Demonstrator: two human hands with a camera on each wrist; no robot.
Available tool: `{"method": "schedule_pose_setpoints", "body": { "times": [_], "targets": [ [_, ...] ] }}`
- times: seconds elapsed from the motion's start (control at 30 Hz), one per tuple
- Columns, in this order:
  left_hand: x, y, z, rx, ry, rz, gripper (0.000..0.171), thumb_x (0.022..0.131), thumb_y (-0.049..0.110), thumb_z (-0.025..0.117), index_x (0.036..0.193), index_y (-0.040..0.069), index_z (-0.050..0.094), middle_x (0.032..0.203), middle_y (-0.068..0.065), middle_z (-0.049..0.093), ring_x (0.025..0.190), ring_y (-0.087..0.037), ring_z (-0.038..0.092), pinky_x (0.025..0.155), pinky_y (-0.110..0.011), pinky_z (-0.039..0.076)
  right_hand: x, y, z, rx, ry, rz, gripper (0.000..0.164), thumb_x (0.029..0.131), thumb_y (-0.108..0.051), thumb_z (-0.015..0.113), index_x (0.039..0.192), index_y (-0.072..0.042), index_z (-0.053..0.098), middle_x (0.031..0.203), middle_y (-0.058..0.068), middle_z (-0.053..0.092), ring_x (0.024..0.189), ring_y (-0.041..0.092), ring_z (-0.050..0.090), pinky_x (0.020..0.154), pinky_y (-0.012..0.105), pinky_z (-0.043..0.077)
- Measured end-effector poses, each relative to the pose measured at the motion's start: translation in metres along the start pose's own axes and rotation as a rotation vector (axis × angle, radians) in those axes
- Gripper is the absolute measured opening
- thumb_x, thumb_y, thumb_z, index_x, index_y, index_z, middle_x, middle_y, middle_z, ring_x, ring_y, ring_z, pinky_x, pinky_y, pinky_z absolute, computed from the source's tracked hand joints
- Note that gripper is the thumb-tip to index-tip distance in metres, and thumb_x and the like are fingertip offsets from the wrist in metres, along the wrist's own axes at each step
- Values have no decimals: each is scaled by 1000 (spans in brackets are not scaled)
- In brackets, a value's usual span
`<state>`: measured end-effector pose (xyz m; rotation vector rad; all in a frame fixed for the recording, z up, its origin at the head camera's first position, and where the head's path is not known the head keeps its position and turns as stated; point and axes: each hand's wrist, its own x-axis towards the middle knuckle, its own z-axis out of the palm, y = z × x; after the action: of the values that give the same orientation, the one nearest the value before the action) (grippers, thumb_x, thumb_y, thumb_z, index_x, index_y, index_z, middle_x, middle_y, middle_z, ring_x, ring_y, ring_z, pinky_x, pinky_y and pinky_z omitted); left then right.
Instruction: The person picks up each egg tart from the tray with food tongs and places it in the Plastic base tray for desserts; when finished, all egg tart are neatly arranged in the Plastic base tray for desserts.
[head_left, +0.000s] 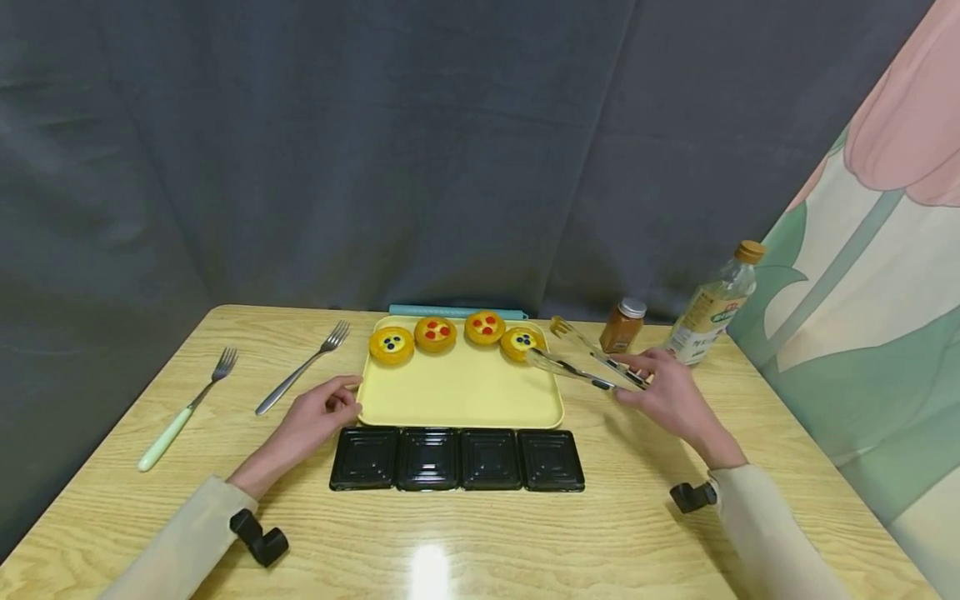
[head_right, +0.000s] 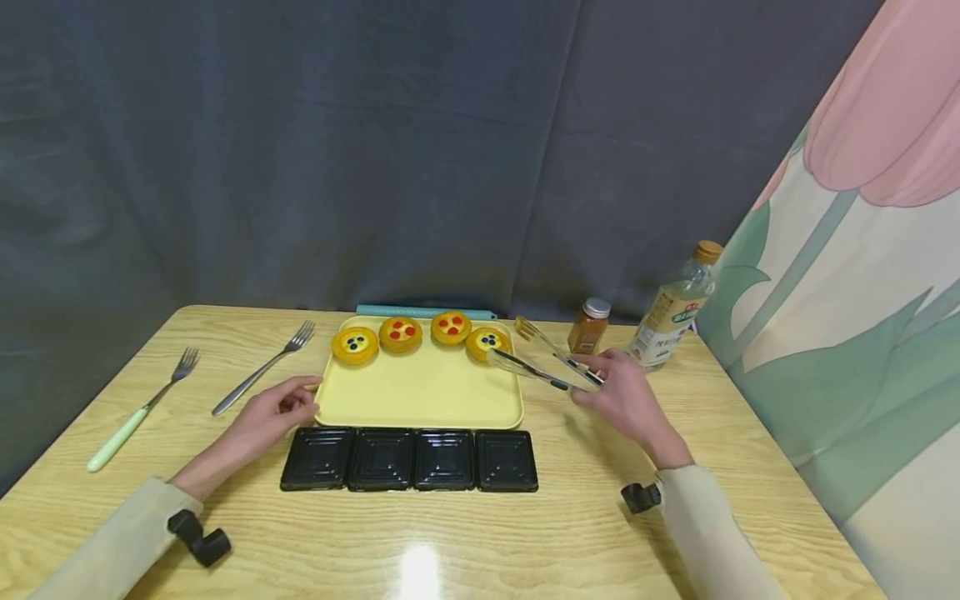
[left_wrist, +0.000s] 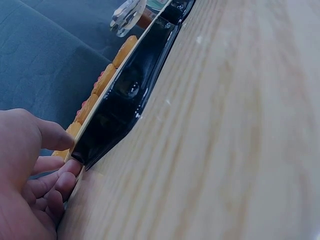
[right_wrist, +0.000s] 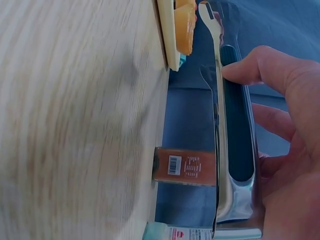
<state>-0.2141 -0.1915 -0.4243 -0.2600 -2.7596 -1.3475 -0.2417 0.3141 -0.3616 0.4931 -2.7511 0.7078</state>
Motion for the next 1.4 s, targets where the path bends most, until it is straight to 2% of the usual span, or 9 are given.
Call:
{"method": "schedule_pose_setpoints", "body": {
  "times": [0.17,0.27,0.5,0.83,1.07,1.4],
  "targets": [
    [1,-1,0,8,1,-4,48,97,17,65,140,-2,54,98,-6,60,84,-20,51,69,-31,42,8,-1,7,-6,6,-25,49,80,-11,77,128,-4,70,98,15,63,86,28,54,70,40,42],
    [1,-1,1,9,0,-3,48,97,17,65,140,-2,54,98,-6,61,84,-20,51,69,-31,43,12,-3,10,0,0,-4,49,79,-12,77,127,-4,70,99,16,63,84,29,55,68,39,43],
    [1,-2,1,10,3,-7,48,97,16,64,140,-2,54,97,-5,61,84,-21,51,69,-31,43,18,-6,17,23,-37,47,51,80,-13,76,129,-3,69,111,21,62,85,31,57,66,39,44],
    [1,-1,1,6,5,-12,48,97,17,64,140,-2,54,97,-5,60,84,-21,50,69,-31,42,26,-8,25,11,-34,54,51,79,-14,76,128,-3,70,120,26,61,89,33,59,71,41,46],
    [2,0,2,11,7,-9,48,97,16,64,140,-2,55,97,-5,61,84,-20,51,69,-31,42,27,-10,27,11,-47,57,51,80,-15,77,128,-2,69,116,25,60,84,31,58,67,39,44],
    [2,-1,1,20,10,-2,47,97,16,65,139,-2,55,97,-5,61,83,-20,51,70,-33,42,27,-9,31,18,-18,30,46,82,-15,78,126,-3,71,113,23,61,80,29,59,66,39,46]
  ]
}}
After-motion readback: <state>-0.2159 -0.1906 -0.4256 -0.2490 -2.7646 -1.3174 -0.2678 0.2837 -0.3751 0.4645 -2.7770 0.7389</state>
